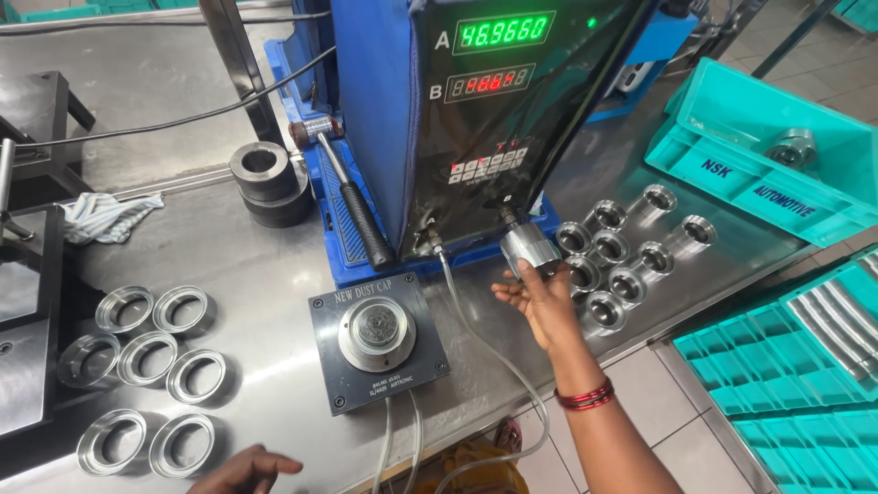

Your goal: Measure metal parts using an industrial measurement machine and sort them into a bin.

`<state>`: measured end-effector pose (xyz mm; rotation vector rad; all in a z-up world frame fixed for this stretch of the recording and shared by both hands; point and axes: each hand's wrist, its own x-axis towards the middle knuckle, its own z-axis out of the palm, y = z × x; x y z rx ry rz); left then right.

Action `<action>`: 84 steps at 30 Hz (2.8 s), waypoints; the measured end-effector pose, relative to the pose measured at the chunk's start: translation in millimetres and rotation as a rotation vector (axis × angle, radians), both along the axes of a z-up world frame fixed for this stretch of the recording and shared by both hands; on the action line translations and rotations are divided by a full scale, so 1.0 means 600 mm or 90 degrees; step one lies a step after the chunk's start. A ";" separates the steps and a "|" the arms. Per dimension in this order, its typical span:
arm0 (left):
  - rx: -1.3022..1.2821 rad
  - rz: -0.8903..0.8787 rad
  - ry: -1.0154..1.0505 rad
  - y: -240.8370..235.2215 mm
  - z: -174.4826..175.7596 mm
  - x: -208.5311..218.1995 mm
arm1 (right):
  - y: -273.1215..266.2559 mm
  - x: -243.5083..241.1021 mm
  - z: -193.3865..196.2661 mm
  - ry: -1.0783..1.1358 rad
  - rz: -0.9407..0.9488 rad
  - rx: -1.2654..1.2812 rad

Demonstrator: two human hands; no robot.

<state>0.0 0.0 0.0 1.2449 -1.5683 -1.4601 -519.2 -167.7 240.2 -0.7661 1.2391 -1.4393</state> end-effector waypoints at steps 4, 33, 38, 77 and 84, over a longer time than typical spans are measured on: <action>0.068 -0.093 0.130 -0.050 0.216 -0.069 | -0.011 0.005 -0.023 0.195 -0.085 -0.162; 0.028 -0.145 0.165 -0.069 0.197 -0.083 | -0.025 0.009 -0.033 0.011 -0.115 -0.098; 0.143 0.025 -0.014 -0.062 0.289 -0.154 | -0.056 -0.101 -0.170 -0.287 0.066 0.019; -0.404 0.154 -0.106 -0.187 0.499 -0.303 | 0.074 0.116 0.051 -0.036 0.375 -0.191; -0.448 0.308 -0.368 -0.103 0.425 -0.174 | 0.040 0.240 0.019 0.308 0.438 -0.299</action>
